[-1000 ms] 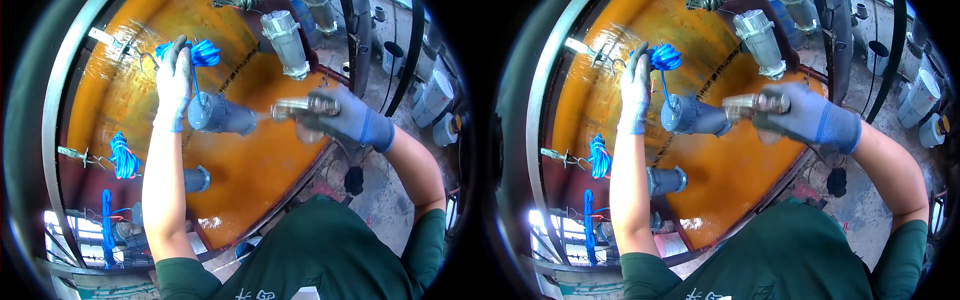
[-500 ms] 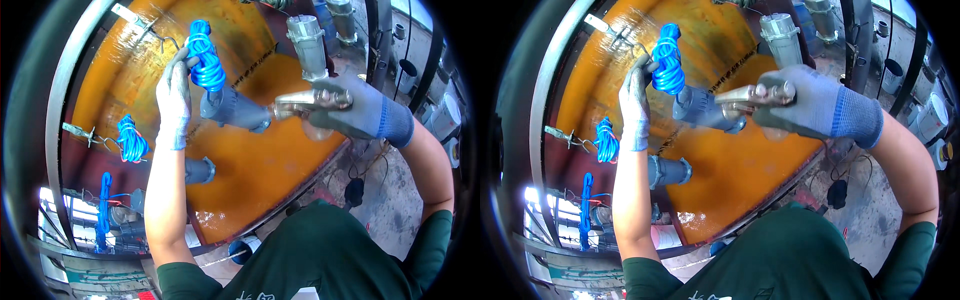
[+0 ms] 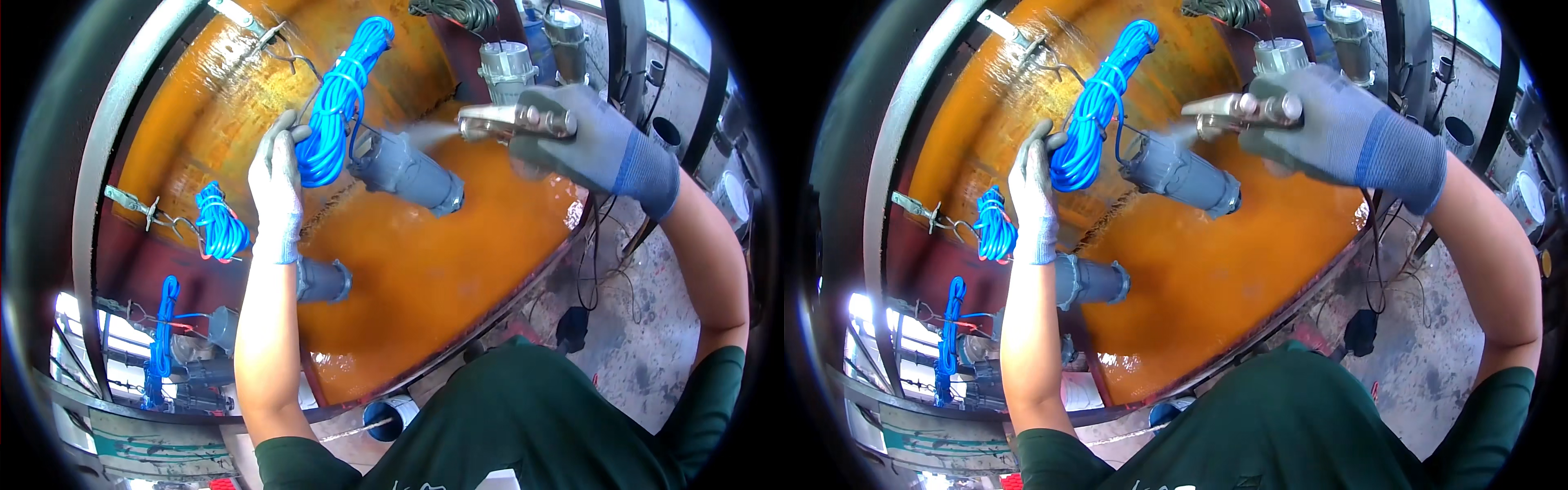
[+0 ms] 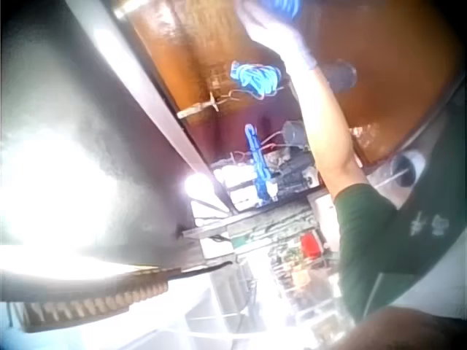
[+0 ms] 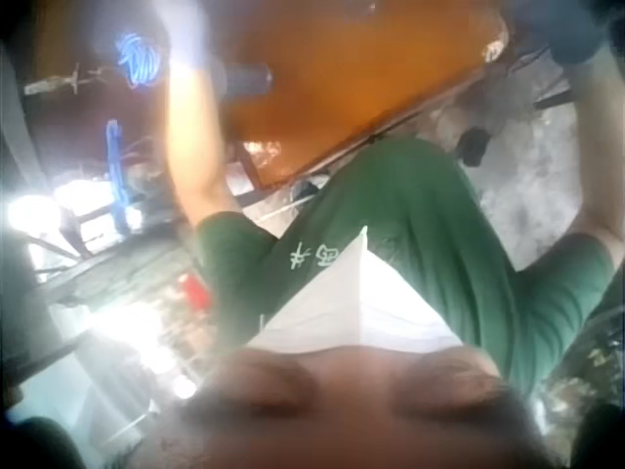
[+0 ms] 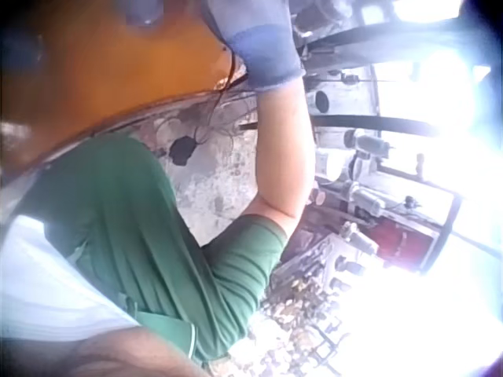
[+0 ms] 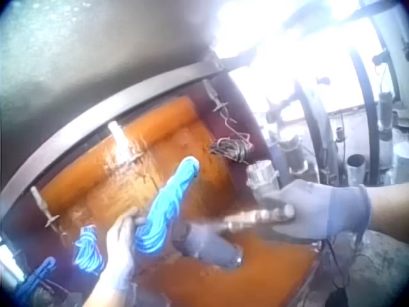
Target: The person spray paints suspended metal parts with a spray gun while rotating them by their cables by hand. The person then presses buttons on a control panel to advance the track and spray paints another set of suspended parts with the spray gun.
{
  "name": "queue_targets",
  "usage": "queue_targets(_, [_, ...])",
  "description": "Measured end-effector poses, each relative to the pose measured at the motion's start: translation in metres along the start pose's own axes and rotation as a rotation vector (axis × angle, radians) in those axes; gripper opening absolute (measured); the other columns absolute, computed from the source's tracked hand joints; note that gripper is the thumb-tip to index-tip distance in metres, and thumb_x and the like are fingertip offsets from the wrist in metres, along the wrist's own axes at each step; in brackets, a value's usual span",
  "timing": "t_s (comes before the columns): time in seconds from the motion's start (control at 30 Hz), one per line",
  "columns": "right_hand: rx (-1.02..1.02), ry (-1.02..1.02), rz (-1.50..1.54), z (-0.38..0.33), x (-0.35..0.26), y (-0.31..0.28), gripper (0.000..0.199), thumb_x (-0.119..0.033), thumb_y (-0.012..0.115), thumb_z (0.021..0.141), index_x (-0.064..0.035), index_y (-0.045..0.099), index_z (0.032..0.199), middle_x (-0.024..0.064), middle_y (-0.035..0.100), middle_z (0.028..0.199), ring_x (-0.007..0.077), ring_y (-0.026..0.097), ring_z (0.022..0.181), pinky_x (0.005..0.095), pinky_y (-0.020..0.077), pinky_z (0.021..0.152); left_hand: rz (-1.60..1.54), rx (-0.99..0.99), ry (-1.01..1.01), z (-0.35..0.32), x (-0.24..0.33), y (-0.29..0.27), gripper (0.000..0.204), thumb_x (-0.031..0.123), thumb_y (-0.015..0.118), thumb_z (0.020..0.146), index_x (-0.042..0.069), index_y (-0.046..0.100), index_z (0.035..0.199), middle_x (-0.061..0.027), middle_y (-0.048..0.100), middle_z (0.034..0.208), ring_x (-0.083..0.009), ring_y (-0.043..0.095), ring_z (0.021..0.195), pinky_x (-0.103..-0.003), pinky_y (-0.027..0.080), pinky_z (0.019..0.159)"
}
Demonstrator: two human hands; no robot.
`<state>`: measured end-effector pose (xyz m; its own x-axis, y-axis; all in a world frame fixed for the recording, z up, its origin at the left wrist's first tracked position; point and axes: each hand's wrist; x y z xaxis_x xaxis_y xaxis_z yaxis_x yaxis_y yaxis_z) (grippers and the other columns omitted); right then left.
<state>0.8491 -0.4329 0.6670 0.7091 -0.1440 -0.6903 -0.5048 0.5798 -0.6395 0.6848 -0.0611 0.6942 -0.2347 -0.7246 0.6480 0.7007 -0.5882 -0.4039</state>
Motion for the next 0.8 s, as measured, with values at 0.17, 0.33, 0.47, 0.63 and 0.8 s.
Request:
queue_targets(0.17, [-0.048,-0.058,0.045,0.001,0.010,-0.013,0.026,-0.025,0.073,0.101,-0.0025,0.070,0.115,0.0080,0.074,0.075,0.0157,0.073,0.066,0.0338,0.0595,0.066,0.069,0.079,-0.039,0.001,-0.009,-0.015,0.045,0.026,0.052,0.115,-0.006,0.061,0.146,-0.0107,0.076,0.115,-0.0144,0.066,0.108,-0.029,0.048,0.101])
queue_targets(0.33, [0.069,-0.106,0.027,0.013,0.027,-0.010,0.026,-0.026,0.073,0.101,-0.0013,0.071,0.109,0.0074,0.074,0.076,0.0160,0.072,0.067,0.0336,0.0593,0.068,0.148,0.159,0.018,0.012,-0.037,-0.030,0.044,0.027,0.053,0.114,-0.004,0.064,0.143,-0.0104,0.076,0.111,-0.0143,0.066,0.103,-0.030,0.050,0.098])
queue_targets(0.47, [-0.017,-0.242,-0.047,0.013,0.028,0.000,0.039,-0.033,0.080,0.097,-0.0018,0.067,0.116,0.0133,0.074,0.090,0.0247,0.074,0.081,0.0383,0.0597,0.079,0.202,0.198,0.073,0.014,-0.050,-0.042,0.044,0.029,0.055,0.114,-0.003,0.065,0.142,-0.0096,0.077,0.108,-0.0141,0.066,0.099,-0.030,0.050,0.095])
queue_targets(0.63, [0.093,-0.019,0.028,0.016,0.022,-0.001,0.029,-0.027,0.075,0.098,-0.0010,0.067,0.108,0.0100,0.073,0.082,0.0166,0.071,0.071,0.0358,0.0586,0.072,0.263,0.263,0.010,0.016,-0.050,-0.043,0.041,0.028,0.057,0.113,-0.001,0.067,0.140,-0.0077,0.076,0.106,-0.0079,0.059,0.080,-0.024,0.049,0.077])
queue_targets(0.8, [-0.056,-0.331,-0.030,0.018,0.034,-0.006,0.019,-0.018,0.072,0.100,-0.0011,0.067,0.109,0.0073,0.075,0.083,0.0150,0.072,0.071,0.0316,0.0592,0.070,0.287,0.296,0.060,0.022,-0.073,-0.050,0.044,0.028,0.059,0.112,-0.003,0.066,0.142,-0.0104,0.077,0.114,-0.0103,0.063,0.083,-0.025,0.052,0.078])
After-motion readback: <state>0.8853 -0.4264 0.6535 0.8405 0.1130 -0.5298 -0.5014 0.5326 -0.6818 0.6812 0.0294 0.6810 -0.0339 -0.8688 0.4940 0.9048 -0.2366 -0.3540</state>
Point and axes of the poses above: each hand's wrist, its own z-axis towards the middle knuckle, its own y-axis out of the palm, x = y × z
